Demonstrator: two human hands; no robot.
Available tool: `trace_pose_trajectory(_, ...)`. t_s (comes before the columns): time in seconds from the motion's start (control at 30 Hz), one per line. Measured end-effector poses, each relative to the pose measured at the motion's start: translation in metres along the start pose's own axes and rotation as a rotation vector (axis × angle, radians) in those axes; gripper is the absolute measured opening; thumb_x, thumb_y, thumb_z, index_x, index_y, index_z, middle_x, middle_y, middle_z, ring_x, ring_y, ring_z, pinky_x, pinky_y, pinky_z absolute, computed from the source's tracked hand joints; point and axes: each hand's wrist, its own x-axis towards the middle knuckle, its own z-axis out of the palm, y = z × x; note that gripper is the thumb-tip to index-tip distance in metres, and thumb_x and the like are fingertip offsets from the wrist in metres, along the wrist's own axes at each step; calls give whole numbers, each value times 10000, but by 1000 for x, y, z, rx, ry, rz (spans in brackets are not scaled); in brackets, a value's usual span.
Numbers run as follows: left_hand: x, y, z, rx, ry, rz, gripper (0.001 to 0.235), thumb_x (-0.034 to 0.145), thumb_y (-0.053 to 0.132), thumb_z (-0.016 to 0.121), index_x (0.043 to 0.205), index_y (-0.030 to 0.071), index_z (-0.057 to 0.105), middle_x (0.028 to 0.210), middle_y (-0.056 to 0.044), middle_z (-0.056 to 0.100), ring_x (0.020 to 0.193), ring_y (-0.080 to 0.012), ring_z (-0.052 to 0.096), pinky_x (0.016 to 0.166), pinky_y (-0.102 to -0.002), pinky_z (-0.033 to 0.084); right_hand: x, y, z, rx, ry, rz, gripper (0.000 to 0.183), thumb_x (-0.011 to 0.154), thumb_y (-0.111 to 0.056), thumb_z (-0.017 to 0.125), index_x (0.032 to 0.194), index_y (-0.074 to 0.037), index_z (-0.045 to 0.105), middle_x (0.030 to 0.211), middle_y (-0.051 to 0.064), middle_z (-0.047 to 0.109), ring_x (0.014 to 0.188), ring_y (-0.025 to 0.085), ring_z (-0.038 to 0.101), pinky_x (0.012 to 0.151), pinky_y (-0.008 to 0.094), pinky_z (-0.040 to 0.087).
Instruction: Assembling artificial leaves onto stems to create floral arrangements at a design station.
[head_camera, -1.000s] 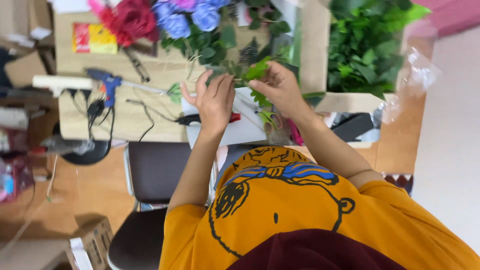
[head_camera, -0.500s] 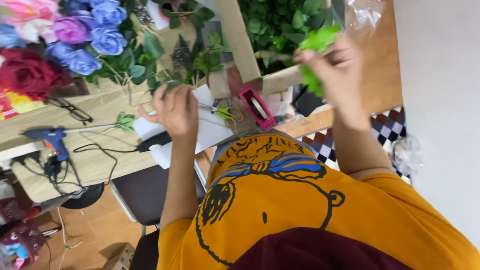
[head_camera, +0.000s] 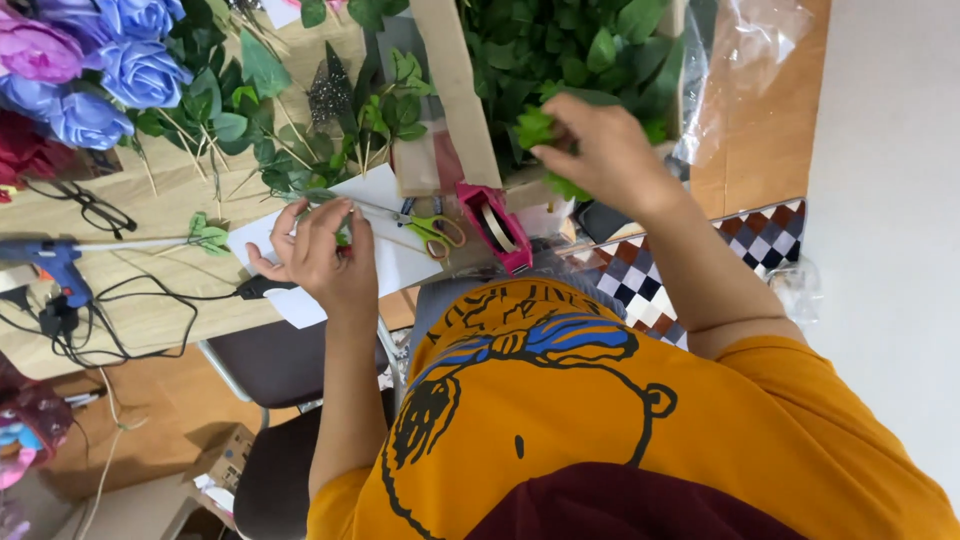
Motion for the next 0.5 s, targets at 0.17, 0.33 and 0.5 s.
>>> trace_pose_trajectory(0.17,6,23,14,-333,9,-58,152,849,71,820,921,196,771,976,44,754,1011,-220,656,1013,-412,214,19,22,33,-276,-115,50,304,860,-234,763,1098,-78,654,868,144,757,802,419,725,722,516,549)
trace_pose_trajectory(0.33,10,65,18,-851,-112,-255,129,873,7,789,979,71,751,995,-132,745,970,-304,702,905,-392,471,1,-29,-22,-216,-54,-62,545,906,-304,778,1322,5,610,1083,264,733,965,500,684,813,592,506)
trace_pose_trajectory(0.5,6,103,32,-1545,-221,-768,93,960,73,706,1048,98,724,1067,-64,742,1027,-140,664,952,-294,466,-19,-31,-8,743,-17,-203,709,912,-315,687,1478,35,439,1328,247,614,1223,335,616,983,442,520)
